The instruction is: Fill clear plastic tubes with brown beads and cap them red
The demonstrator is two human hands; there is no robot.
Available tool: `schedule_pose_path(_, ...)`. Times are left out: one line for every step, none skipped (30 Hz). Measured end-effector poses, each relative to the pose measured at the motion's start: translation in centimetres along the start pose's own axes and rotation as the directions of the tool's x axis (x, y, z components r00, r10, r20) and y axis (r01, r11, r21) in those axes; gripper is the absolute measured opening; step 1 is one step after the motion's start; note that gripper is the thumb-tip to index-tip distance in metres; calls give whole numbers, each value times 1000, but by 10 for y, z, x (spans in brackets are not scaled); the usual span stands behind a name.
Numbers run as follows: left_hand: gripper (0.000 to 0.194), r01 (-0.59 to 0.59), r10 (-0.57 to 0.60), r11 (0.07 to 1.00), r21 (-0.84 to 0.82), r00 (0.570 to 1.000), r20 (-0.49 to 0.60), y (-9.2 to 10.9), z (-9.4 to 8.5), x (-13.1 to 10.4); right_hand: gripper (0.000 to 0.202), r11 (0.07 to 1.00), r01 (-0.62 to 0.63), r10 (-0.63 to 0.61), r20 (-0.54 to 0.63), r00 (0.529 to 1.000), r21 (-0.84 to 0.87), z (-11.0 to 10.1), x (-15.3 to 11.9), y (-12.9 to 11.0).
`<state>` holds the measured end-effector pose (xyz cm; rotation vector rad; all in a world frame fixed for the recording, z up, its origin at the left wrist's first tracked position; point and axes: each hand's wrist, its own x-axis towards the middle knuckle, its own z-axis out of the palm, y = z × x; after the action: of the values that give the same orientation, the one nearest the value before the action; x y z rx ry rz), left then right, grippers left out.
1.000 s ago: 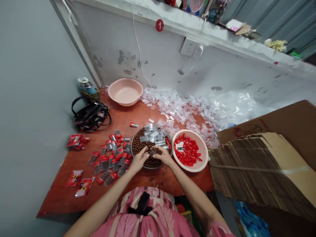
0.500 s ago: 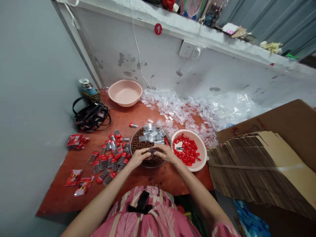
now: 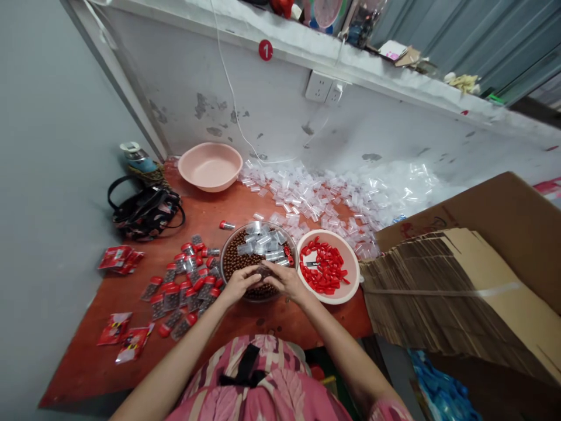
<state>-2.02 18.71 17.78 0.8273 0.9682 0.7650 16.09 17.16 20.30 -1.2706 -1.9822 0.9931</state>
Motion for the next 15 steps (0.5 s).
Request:
schedule_pose_path(46,-13,13,1000,4,1000,-13,3,0,-1,48,998,-20,21,-16,1000,59,-1,-2,0)
schedule_pose_path(44,-38,39,999,22,999,-25,6,0,-2,52,990,-44,49,-33,998,133,-2,-3,2)
schedule_pose_path(40,-80,82,995,59,996,-33,9,0,-3,52,977,-77,89,-50,995,199,-5,-4,6)
schedule_pose_path(36,-136,141,984,113,989,-37,12,-1,-4,49,966,-125,146,-76,986,224,-9,-4,11)
schedule_pose_path(31,-197,206,965,173,978,-38,15,-2,-5,43,961,-187,213,-115,970,205,-14,-3,18)
schedule_pose_path(27,-254,271,940,229,962,-43,17,-2,-6,38,955,-255,278,-164,946,150,-19,-2,26)
schedule_pose_path(25,-297,323,916,269,945,-54,18,-1,-6,34,944,-322,331,-219,918,77,-25,-1,35)
schedule_pose_path(24,-317,350,903,288,934,-70,18,-1,-5,32,925,-379,367,-267,891,5,-31,1,43)
schedule_pose_path(23,-311,347,907,283,934,-84,16,0,-5,30,904,-424,391,-298,871,-53,-35,3,51)
schedule_pose_path(23,-294,328,918,266,940,-91,14,2,-3,28,885,-455,409,-309,859,-94,-38,6,59)
schedule_pose_path(24,-274,304,931,243,948,-96,11,3,-2,26,867,-481,428,-304,851,-127,-39,9,65)
schedule_pose_path(25,-256,283,942,216,954,-102,8,4,0,23,844,-509,450,-297,842,-165,-38,13,70)
schedule_pose_path(26,-245,269,951,188,957,-111,6,5,2,21,818,-539,475,-291,831,-204,-36,17,73)
schedule_pose_path(27,-241,262,956,166,958,-118,4,6,4,19,789,-566,499,-289,817,-238,-32,21,76)
schedule_pose_path(29,-236,254,960,150,960,-116,2,7,6,18,761,-591,521,-291,802,-266,-27,25,78)
